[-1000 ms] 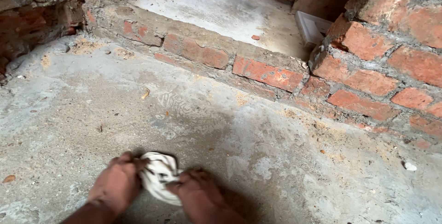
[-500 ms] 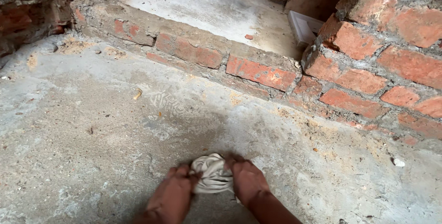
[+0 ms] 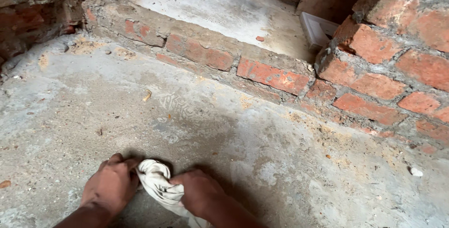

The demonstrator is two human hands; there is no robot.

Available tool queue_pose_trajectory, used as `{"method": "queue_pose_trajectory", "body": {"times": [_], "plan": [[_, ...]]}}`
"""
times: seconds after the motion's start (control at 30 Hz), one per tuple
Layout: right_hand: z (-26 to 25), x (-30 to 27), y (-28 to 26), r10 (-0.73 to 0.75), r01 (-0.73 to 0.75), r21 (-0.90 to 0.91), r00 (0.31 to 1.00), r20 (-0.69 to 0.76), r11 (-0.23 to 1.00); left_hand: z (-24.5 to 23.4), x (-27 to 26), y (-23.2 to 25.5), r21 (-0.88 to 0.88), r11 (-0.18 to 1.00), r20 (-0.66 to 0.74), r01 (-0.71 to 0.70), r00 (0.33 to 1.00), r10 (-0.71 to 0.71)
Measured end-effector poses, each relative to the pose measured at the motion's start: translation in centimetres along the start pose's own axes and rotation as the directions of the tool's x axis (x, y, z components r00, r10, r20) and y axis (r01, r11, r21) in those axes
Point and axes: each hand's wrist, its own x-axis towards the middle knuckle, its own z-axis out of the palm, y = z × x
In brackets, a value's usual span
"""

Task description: The person wipes a concrete floor and a brick wall with a white cloth. They dip the cloth into a yellow bucket of water to wet it and then continue scrubbing the floor surface near a squat toilet.

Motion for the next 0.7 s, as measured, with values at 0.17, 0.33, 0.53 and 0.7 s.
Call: {"method": "queue_pose_trajectory", "body": {"times": [0.17, 0.33, 0.53, 0.7], "plan": [[-0.8, 1.2, 6.1, -0.029, 0.021, -0.064, 0.992, -0.125, 0.998, 1.8, -0.8, 3.2, 0.087, 0.982, -0.043, -0.169, 0.984, 0.174], [-2.8, 0.2, 12.3, 0.103, -0.204, -0.405, 0.961, -0.257, 0.891, 8.1, 0.5, 8.8, 0.091, 0.819, -0.092, -0.566, 0.814, 0.573], [-3.7, -2.1, 12.8, 0.231, -0.324, -0.199, 0.895, -0.383, 0.925, 7.4, -1.3, 12.4, 0.029, 0.811, -0.070, -0.584, 0.809, 0.584], [-2.1, -1.0, 10.4, 0.229, -0.292, -0.267, 0.942, -0.244, 0.918, -0.3, -3.6, 9.5, 0.065, 0.963, 0.242, -0.263, 0.940, 0.241]]}}
